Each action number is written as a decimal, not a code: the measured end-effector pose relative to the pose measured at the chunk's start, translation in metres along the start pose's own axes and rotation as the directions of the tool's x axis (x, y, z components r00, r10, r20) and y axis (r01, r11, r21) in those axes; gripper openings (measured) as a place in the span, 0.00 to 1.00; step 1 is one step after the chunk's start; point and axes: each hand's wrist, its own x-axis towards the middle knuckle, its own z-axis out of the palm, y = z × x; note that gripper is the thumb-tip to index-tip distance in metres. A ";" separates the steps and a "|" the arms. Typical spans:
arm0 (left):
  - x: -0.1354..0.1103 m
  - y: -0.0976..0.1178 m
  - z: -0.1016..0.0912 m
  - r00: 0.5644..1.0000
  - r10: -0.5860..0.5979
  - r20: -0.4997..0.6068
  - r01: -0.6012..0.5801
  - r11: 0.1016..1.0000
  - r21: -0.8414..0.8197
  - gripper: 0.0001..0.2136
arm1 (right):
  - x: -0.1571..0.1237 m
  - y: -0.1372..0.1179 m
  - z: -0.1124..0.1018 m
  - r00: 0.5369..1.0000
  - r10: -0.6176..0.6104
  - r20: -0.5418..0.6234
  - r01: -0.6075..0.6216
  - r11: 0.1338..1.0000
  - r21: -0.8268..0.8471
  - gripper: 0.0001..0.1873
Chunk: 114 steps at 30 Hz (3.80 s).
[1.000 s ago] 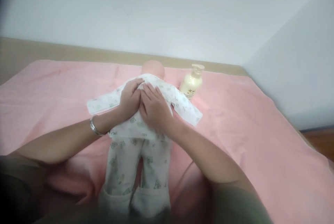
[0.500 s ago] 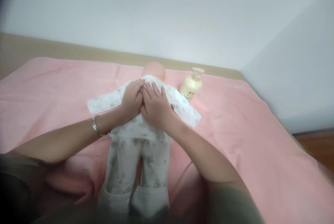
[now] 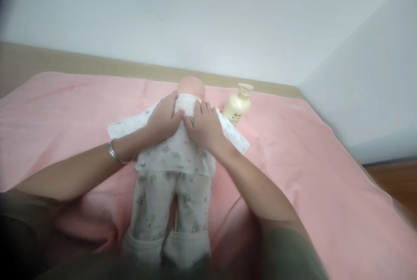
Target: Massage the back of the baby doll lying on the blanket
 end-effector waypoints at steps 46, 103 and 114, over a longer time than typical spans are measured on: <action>-0.017 0.023 -0.014 0.985 0.101 0.141 -0.132 0.964 0.232 0.25 | 0.013 0.012 -0.003 0.994 -0.014 -0.105 0.031 0.988 0.154 0.25; -0.022 0.010 0.008 0.989 0.123 -0.083 -0.122 0.992 0.017 0.24 | 0.011 0.010 0.011 0.983 -0.098 -0.158 0.127 0.974 0.186 0.31; -0.009 0.008 0.000 0.997 -0.050 0.060 0.054 0.996 -0.069 0.28 | -0.023 -0.021 0.011 0.965 -0.102 -0.242 0.072 0.989 -0.129 0.30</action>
